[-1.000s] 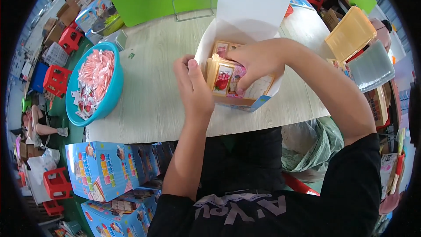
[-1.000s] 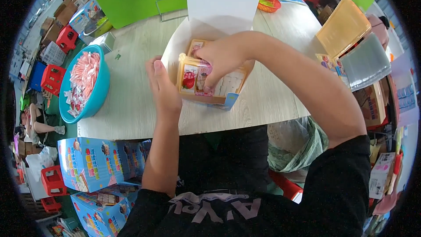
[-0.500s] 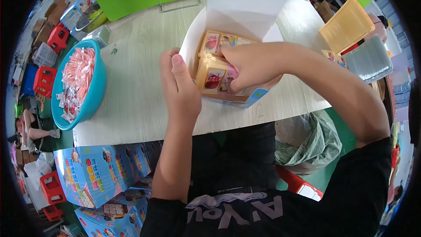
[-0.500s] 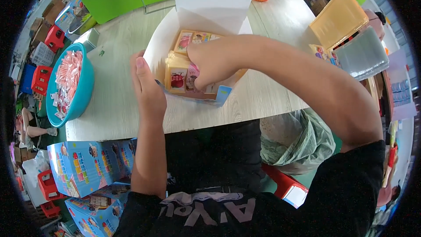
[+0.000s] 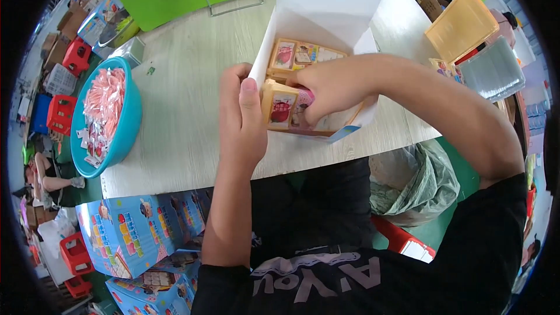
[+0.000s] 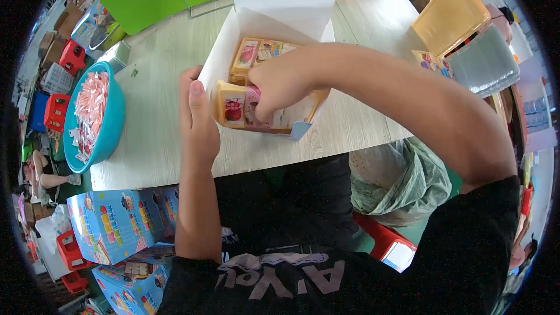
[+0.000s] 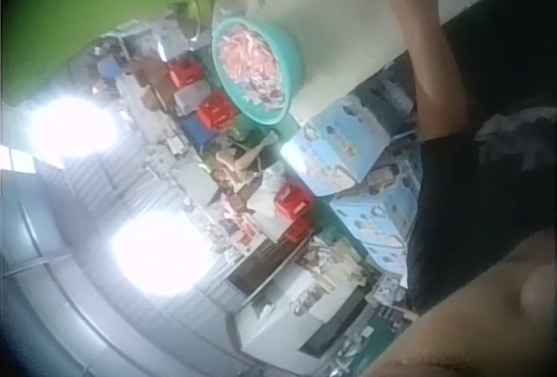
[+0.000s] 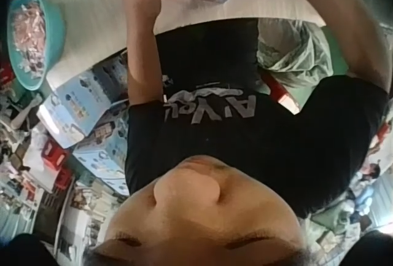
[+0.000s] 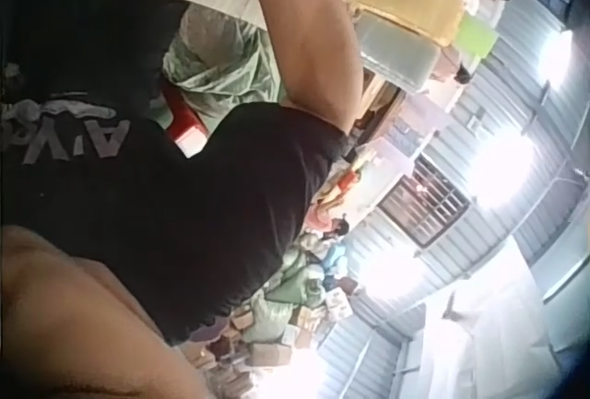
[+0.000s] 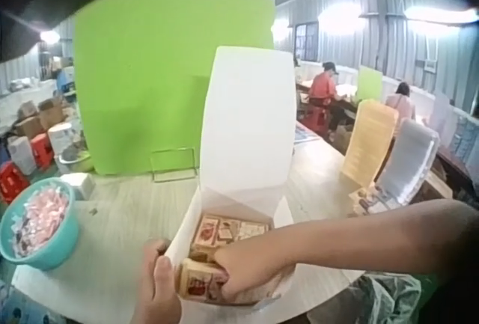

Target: Assembling cardboard product boxes and filling them with small pre-packaged items.

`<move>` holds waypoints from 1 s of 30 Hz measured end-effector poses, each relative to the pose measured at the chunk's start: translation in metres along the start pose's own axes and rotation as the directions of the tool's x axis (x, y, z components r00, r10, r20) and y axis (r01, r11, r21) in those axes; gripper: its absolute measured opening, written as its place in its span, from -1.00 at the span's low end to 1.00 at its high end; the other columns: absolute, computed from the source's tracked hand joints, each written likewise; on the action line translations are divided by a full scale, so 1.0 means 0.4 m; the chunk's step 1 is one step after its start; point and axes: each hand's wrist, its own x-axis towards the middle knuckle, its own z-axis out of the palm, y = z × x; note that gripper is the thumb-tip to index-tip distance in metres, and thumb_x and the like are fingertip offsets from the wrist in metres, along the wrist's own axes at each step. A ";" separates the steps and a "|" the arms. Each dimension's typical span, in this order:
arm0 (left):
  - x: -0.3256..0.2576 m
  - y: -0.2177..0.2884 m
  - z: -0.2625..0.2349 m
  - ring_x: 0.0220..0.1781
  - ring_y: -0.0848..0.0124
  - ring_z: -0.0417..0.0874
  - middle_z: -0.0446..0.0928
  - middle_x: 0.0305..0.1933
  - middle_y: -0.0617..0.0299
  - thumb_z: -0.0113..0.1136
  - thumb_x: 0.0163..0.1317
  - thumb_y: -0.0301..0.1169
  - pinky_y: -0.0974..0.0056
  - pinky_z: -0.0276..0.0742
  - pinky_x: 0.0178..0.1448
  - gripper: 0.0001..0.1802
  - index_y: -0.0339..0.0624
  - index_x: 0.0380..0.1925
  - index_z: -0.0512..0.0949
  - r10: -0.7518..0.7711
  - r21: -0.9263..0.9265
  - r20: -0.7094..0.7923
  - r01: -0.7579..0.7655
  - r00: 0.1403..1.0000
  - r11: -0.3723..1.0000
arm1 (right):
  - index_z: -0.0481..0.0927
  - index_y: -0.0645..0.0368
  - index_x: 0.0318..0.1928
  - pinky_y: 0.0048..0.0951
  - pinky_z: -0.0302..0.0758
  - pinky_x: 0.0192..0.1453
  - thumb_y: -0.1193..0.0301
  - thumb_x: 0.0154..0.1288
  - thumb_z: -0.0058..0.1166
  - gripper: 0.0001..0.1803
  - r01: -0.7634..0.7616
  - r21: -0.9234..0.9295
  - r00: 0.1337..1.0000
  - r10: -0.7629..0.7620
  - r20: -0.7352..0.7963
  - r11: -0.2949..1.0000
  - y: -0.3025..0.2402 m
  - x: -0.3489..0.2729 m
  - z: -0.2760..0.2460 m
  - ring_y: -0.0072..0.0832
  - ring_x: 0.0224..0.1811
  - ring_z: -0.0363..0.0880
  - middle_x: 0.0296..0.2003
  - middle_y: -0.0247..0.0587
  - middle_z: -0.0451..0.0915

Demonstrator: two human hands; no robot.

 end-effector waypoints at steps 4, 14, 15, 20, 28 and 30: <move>-0.010 -0.015 0.019 0.01 0.33 0.43 0.42 -0.02 0.06 -0.32 0.63 -0.12 0.25 0.36 0.21 -0.53 -0.35 0.08 0.36 -0.093 -0.155 -0.018 0.089 0.996 0.984 | 0.41 0.33 0.29 -0.27 0.56 0.11 0.15 0.08 0.32 -0.19 -0.015 0.116 0.999 0.010 0.043 0.993 0.000 0.013 0.001 -0.20 0.04 0.66 0.01 0.11 0.65; -0.024 -0.012 0.038 0.07 0.30 0.41 0.38 0.01 0.04 -0.38 0.61 0.03 0.23 0.31 0.27 -0.41 -0.36 0.09 0.33 -0.112 -0.155 -0.091 0.097 0.990 0.983 | 0.43 0.17 0.34 -0.21 0.51 0.25 0.13 0.20 0.30 -0.25 -0.233 0.191 0.963 0.199 0.183 0.954 -0.060 -0.002 -0.014 -0.19 0.16 0.61 0.17 0.03 0.60; -0.026 -0.007 0.040 0.07 0.30 0.41 0.38 0.01 0.04 -0.38 0.61 0.03 0.23 0.31 0.27 -0.41 -0.36 0.09 0.33 -0.106 -0.160 -0.085 0.091 0.991 0.983 | 0.43 0.17 0.34 -0.21 0.51 0.25 0.13 0.20 0.30 -0.25 -0.239 0.194 0.963 0.205 0.177 0.952 -0.062 0.003 -0.013 -0.19 0.16 0.61 0.17 0.03 0.60; -0.038 -0.011 0.044 0.07 0.21 0.43 0.39 0.01 -0.04 -0.35 0.60 -0.03 0.18 0.32 0.27 -0.43 -0.40 0.11 0.34 -0.060 -0.071 -0.106 0.053 0.993 0.996 | 0.48 0.12 0.34 -0.22 0.46 0.30 0.07 0.25 0.24 -0.30 -0.375 0.151 0.911 0.333 0.244 0.915 -0.077 -0.013 -0.015 -0.20 0.21 0.58 0.20 -0.02 0.59; -0.093 -0.029 0.058 0.14 0.10 0.45 0.37 0.13 -0.17 -0.19 0.56 -0.05 0.13 0.33 0.28 -0.41 -0.47 0.17 0.30 -0.074 -0.032 -0.108 0.071 0.991 0.997 | 0.47 0.19 0.32 -0.30 0.45 0.31 0.16 0.31 0.24 -0.35 -0.271 0.540 0.947 0.120 0.298 0.797 -0.012 -0.009 0.056 -0.36 0.23 0.56 0.18 -0.13 0.61; -0.115 -0.036 0.069 0.17 0.09 0.44 0.36 0.17 -0.18 -0.09 0.54 -0.07 0.12 0.32 0.31 -0.40 -0.47 0.20 0.27 -0.028 -0.024 -0.098 0.026 0.995 0.999 | 0.41 0.17 0.36 -0.34 0.43 0.34 0.24 0.35 0.19 -0.38 -0.329 0.638 0.937 0.153 0.315 0.696 -0.022 -0.040 0.047 -0.40 0.24 0.54 0.22 -0.15 0.58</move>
